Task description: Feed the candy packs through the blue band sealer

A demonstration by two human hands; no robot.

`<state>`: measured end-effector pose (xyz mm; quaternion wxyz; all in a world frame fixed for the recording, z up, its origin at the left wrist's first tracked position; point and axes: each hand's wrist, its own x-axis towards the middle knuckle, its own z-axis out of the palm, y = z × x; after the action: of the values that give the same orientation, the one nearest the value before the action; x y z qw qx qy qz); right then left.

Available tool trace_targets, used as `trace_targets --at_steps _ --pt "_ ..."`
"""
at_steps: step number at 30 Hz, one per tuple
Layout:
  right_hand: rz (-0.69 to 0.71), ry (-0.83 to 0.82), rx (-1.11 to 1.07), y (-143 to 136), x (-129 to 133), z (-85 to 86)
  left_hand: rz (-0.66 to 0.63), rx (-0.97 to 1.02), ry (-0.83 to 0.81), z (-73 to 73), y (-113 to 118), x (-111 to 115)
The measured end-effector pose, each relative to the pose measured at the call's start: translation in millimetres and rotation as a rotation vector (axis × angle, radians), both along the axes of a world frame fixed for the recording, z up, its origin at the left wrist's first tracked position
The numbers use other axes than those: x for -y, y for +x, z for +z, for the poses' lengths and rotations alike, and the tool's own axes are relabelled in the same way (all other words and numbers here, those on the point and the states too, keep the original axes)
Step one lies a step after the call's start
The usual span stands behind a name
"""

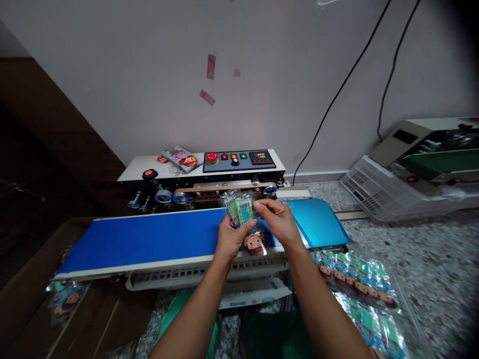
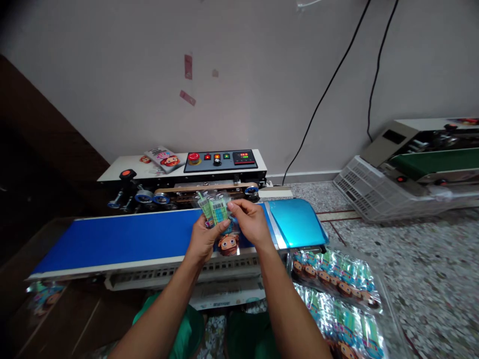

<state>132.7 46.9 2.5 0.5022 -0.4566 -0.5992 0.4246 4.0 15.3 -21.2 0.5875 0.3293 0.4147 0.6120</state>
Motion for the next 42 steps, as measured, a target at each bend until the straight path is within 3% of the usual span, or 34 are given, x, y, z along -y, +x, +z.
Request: trace_targets --at_steps 6,11,20,26,35,42 --pt "-0.290 0.170 -0.111 3 1 0.2 0.057 0.014 -0.002 1.8 -2 1" --pt "-0.444 0.287 -0.098 12 4 2.3 -0.025 0.014 -0.063 4.0 -2 3" --pt "-0.490 0.111 -0.027 -3 14 -7.9 0.034 -0.042 -0.011 4.4 8 4" --pt "-0.472 0.138 0.048 -10 21 -2.1 0.066 -0.172 -0.004 0.8 9 4" --pt "-0.681 0.253 0.058 16 13 -4.4 0.163 -0.176 0.015 -5.2 -1 -3" --pt "-0.635 0.316 0.107 21 14 -6.7 0.177 -0.206 0.023 -7.4 -5 -4"
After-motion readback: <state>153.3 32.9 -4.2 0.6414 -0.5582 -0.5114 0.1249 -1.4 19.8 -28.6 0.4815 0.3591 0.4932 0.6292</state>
